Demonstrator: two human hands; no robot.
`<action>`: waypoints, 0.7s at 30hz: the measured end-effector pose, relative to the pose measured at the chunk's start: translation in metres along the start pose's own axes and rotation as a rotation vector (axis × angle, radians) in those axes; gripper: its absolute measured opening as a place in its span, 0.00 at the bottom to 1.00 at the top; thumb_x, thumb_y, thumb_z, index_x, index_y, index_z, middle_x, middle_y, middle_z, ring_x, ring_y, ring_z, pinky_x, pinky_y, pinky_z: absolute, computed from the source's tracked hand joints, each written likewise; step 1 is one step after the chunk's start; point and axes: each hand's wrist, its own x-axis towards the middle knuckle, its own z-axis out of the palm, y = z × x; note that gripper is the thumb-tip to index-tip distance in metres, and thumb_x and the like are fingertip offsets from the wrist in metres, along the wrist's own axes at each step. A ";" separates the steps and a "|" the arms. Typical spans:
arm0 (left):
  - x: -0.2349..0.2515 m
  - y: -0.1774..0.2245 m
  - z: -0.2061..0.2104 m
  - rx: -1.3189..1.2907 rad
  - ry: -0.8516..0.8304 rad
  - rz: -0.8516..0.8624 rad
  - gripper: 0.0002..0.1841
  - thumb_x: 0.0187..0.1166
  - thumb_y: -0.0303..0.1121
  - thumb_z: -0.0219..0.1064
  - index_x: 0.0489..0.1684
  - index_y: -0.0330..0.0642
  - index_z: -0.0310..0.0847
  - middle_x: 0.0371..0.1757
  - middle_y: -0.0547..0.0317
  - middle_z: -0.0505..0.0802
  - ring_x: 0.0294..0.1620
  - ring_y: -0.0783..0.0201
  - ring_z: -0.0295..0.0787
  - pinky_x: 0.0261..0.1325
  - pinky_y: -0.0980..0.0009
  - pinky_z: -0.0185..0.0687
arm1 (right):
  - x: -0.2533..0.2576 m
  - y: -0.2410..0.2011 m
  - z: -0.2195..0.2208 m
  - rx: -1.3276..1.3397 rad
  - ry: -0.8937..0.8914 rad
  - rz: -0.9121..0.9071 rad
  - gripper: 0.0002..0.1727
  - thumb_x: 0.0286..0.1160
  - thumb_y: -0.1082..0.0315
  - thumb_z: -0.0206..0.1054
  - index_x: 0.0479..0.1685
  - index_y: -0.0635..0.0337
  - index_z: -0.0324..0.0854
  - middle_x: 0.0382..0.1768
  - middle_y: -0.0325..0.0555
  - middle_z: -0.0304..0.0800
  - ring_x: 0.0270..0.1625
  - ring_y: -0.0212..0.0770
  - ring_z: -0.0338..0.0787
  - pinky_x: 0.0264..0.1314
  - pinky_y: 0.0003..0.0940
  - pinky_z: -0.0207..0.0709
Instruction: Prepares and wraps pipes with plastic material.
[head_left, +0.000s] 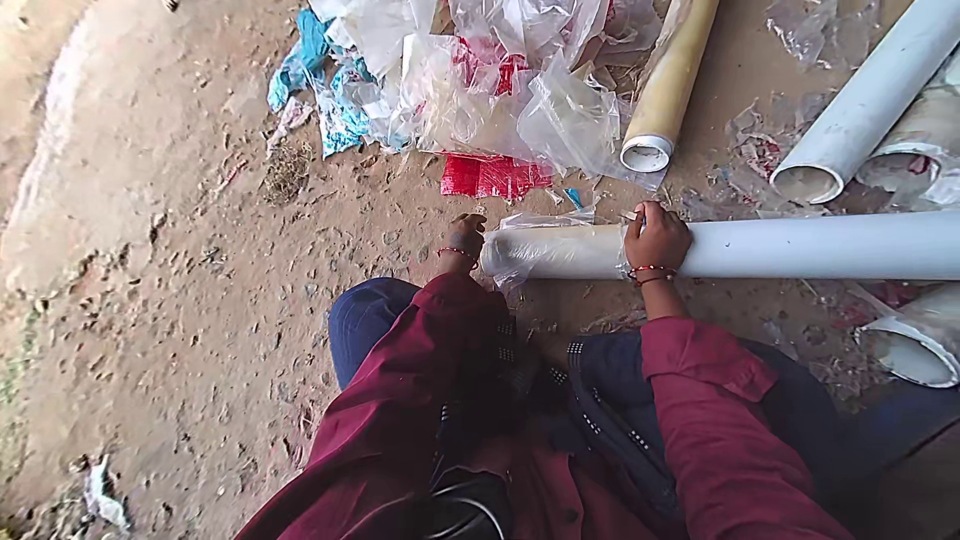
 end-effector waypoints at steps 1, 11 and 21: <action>-0.001 0.000 0.000 -0.035 0.024 0.025 0.20 0.85 0.16 0.50 0.70 0.25 0.80 0.62 0.31 0.90 0.61 0.37 0.90 0.71 0.45 0.79 | -0.001 0.001 -0.001 -0.010 -0.011 0.009 0.16 0.85 0.70 0.55 0.49 0.72 0.86 0.43 0.69 0.94 0.50 0.71 0.92 0.52 0.65 0.77; -0.002 0.011 -0.005 -0.213 -0.070 -0.087 0.17 0.90 0.28 0.56 0.67 0.26 0.84 0.62 0.34 0.92 0.65 0.45 0.91 0.76 0.53 0.77 | -0.002 -0.001 0.003 0.035 0.017 -0.004 0.17 0.84 0.71 0.54 0.50 0.77 0.85 0.44 0.78 0.91 0.50 0.79 0.90 0.53 0.73 0.74; -0.016 0.009 -0.011 -0.352 -0.002 -0.035 0.16 0.91 0.24 0.53 0.67 0.23 0.81 0.62 0.34 0.91 0.65 0.50 0.91 0.76 0.57 0.78 | 0.001 0.001 -0.001 0.012 -0.065 0.020 0.17 0.86 0.71 0.55 0.55 0.76 0.85 0.49 0.77 0.91 0.56 0.77 0.90 0.60 0.71 0.74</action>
